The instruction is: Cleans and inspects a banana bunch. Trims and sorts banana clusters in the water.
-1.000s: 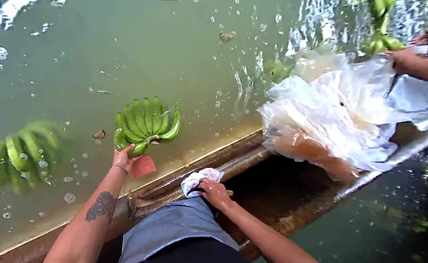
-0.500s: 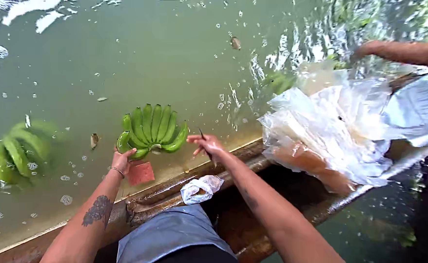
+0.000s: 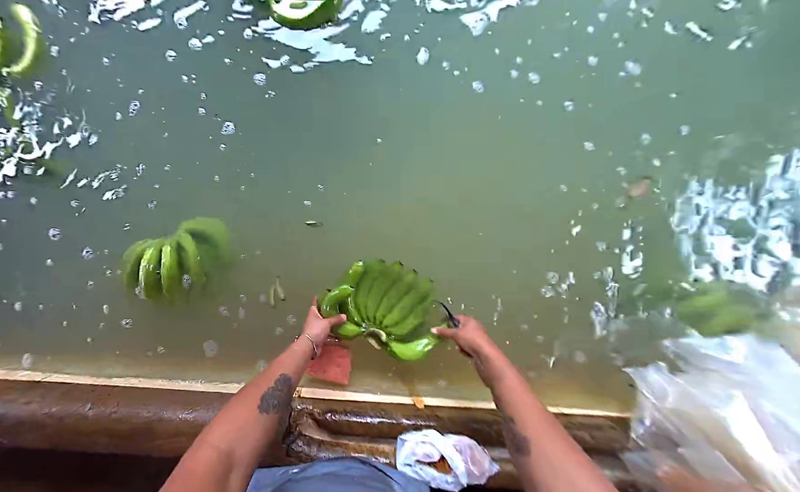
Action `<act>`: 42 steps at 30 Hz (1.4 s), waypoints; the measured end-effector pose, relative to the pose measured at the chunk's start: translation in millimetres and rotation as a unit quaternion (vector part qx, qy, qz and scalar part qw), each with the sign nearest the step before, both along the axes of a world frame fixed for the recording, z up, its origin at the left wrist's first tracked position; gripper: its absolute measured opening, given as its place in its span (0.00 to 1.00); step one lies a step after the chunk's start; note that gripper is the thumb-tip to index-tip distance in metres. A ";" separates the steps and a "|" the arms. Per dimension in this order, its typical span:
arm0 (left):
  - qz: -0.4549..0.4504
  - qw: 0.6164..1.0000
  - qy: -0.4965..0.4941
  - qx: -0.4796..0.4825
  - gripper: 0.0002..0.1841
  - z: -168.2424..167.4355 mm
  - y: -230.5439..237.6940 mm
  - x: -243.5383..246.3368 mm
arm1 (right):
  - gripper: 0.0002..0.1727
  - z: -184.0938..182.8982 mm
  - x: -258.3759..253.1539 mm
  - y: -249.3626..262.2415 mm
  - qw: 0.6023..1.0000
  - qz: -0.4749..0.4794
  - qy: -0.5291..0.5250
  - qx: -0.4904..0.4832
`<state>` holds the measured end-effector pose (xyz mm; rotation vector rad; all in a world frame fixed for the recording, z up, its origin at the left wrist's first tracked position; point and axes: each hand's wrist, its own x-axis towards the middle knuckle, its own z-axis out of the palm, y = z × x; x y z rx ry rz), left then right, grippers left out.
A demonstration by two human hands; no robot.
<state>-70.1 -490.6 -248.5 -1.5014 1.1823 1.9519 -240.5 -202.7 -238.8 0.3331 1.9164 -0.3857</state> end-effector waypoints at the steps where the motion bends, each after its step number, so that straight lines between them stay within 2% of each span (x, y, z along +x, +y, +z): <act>1: -0.016 1.000 0.011 0.004 0.50 5.6 -6.2 -0.9 | 0.31 6.5 6.6 -3.1 0.999 -0.034 0.002 0.003; 3: -0.064 0.997 0.032 -0.001 0.44 23.9 -25.9 -4.4 | 0.21 17.4 20.4 -8.7 0.993 -0.121 0.002 0.004; 4: -0.088 0.994 0.049 -0.033 0.40 33.2 -40.5 -6.5 | 0.16 19.9 28.6 -10.6 0.984 -0.176 0.007 -0.002; 6: -0.121 0.970 0.097 -0.188 0.33 44.0 -80.6 -2.4 | 0.15 20.4 49.8 -16.1 0.967 -0.245 0.073 0.005; 7: -0.117 0.944 0.112 -0.286 0.30 47.5 -105.5 4.6 | 0.20 23.0 62.9 -20.7 0.961 -0.234 0.149 0.013; 9: -0.095 0.882 0.065 -0.457 0.31 52.1 -164.1 25.3 | 0.32 35.9 85.4 -30.6 0.941 -0.120 0.316 -0.017; 10: -0.078 0.853 0.010 -0.515 0.33 52.9 -194.3 38.8 | 0.31 39.1 94.5 -35.8 0.929 -0.030 0.365 -0.057; 12: -0.020 0.819 -0.113 -0.562 0.35 50.4 -246.1 68.2 | 0.26 40.2 110.1 -54.2 0.904 0.138 0.384 -0.127; 13: 0.008 0.815 -0.166 -0.555 0.35 46.4 -266.9 80.4 | 0.26 42.5 114.6 -66.8 0.904 0.200 0.348 -0.148; 15: 0.015 0.832 -0.244 -0.497 0.34 37.9 -298.9 94.8 | 0.28 45.7 114.8 -93.5 0.909 0.274 0.269 -0.162; 18: 0.029 0.860 -0.278 -0.427 0.46 34.1 -318.4 86.1 | 0.27 43.3 106.8 -125.9 0.903 0.298 0.246 -0.188; 19: 0.039 0.861 -0.289 -0.417 0.51 31.7 -321.9 78.0 | 0.27 42.6 102.5 -136.1 0.901 0.297 0.250 -0.194; 21: 0.046 0.865 -0.299 -0.399 0.53 24.6 -326.3 65.3 | 0.25 42.9 90.0 -155.2 0.900 0.298 0.252 -0.194; 25: -0.037 0.893 -0.273 -0.355 0.49 31.3 -321.7 41.9 | 0.23 48.4 65.2 -192.9 0.898 0.316 0.229 -0.202; 28: -0.051 0.894 -0.250 -0.368 0.42 42.4 -278.5 21.8 | 0.25 52.7 53.7 -227.5 0.893 0.353 0.190 -0.203; 31: -0.094 0.883 -0.176 -0.425 0.40 22.5 -220.0 46.4 | 0.27 63.2 46.1 -270.5 0.886 0.387 0.141 -0.211; 33: -0.122 0.898 -0.107 -0.409 0.38 18.7 -190.4 75.7 | 0.26 69.2 45.8 -295.3 0.876 0.398 0.142 -0.231; 35: -0.113 0.918 -0.049 -0.377 0.36 17.2 -171.0 101.2 | 0.24 72.9 47.7 -313.4 0.861 0.405 0.157 -0.263; 39: -0.053 0.936 -0.023 -0.347 0.31 27.3 -154.5 116.5 | 0.29 75.1 55.2 -338.5 0.829 0.444 0.155 -0.304; 42: -0.086 0.942 0.003 -0.323 0.30 38.6 -165.2 118.5 | 0.29 69.6 59.6 -351.7 0.801 0.464 0.166 -0.340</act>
